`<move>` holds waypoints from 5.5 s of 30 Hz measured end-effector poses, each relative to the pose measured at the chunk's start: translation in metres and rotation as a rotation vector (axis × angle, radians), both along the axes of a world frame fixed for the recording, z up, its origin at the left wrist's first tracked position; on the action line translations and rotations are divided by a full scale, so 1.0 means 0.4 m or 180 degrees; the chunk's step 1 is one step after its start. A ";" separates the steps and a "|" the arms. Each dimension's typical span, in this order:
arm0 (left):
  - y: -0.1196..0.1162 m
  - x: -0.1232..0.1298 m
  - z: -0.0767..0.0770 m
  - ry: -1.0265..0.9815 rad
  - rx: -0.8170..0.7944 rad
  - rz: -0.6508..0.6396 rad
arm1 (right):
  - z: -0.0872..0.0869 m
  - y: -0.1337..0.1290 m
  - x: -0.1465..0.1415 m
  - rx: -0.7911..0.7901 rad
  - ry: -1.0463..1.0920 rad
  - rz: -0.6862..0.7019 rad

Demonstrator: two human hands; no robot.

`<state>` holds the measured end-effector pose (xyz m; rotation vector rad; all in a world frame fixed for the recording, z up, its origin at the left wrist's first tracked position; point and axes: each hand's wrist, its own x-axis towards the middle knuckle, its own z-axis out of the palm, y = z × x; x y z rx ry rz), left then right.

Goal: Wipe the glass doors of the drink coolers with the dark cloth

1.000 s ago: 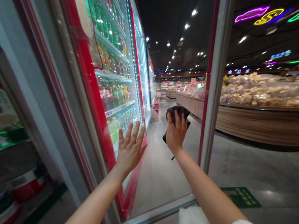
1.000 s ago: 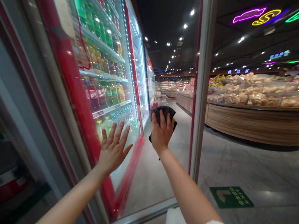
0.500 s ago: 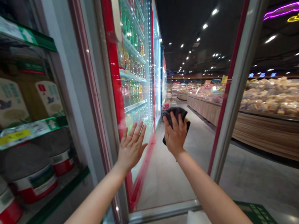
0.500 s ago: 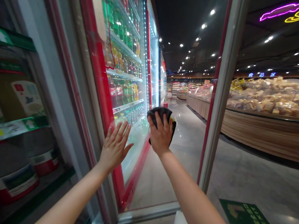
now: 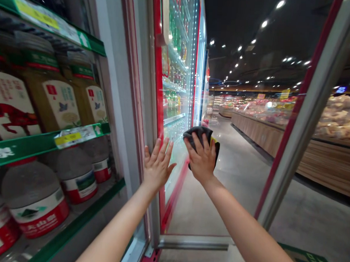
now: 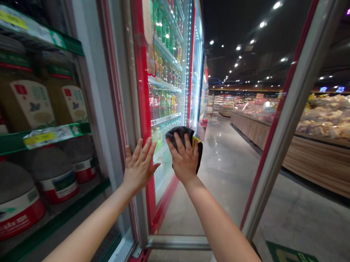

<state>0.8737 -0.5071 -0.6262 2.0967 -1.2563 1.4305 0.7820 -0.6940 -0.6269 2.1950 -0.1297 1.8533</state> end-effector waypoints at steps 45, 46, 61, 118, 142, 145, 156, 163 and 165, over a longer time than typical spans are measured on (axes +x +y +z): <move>0.140 0.004 -0.070 0.0151 0.0278 0.0392 | 0.167 0.113 0.091 -0.0750 0.0670 0.0792; 0.140 0.005 -0.076 0.0149 0.0271 0.0379 | 0.146 0.108 0.086 -0.0839 0.0731 0.0778; 0.143 -0.029 -0.195 0.0380 0.0376 0.0268 | -0.139 0.067 0.011 -0.1817 0.1496 0.1149; -0.108 -0.104 -0.206 0.0113 0.0136 -0.0415 | -0.208 -0.118 -0.137 -0.0003 0.0338 -0.0002; -0.253 -0.134 -0.217 0.0041 0.0269 -0.0994 | -0.318 -0.243 -0.204 0.1237 0.0221 -0.0790; -0.258 -0.128 -0.215 0.0043 0.0207 -0.1048 | -0.255 -0.310 -0.227 0.1288 0.0173 -0.0809; -0.330 -0.150 -0.201 -0.0062 0.0198 -0.1261 | -0.247 -0.392 -0.230 0.1388 0.0132 -0.0805; -0.376 -0.155 -0.182 0.0051 0.0368 -0.1376 | -0.311 -0.480 -0.277 0.1564 0.0017 -0.0898; -0.380 -0.150 -0.185 0.0056 0.0367 -0.1383 | -0.357 -0.479 -0.277 0.1608 0.0039 -0.0926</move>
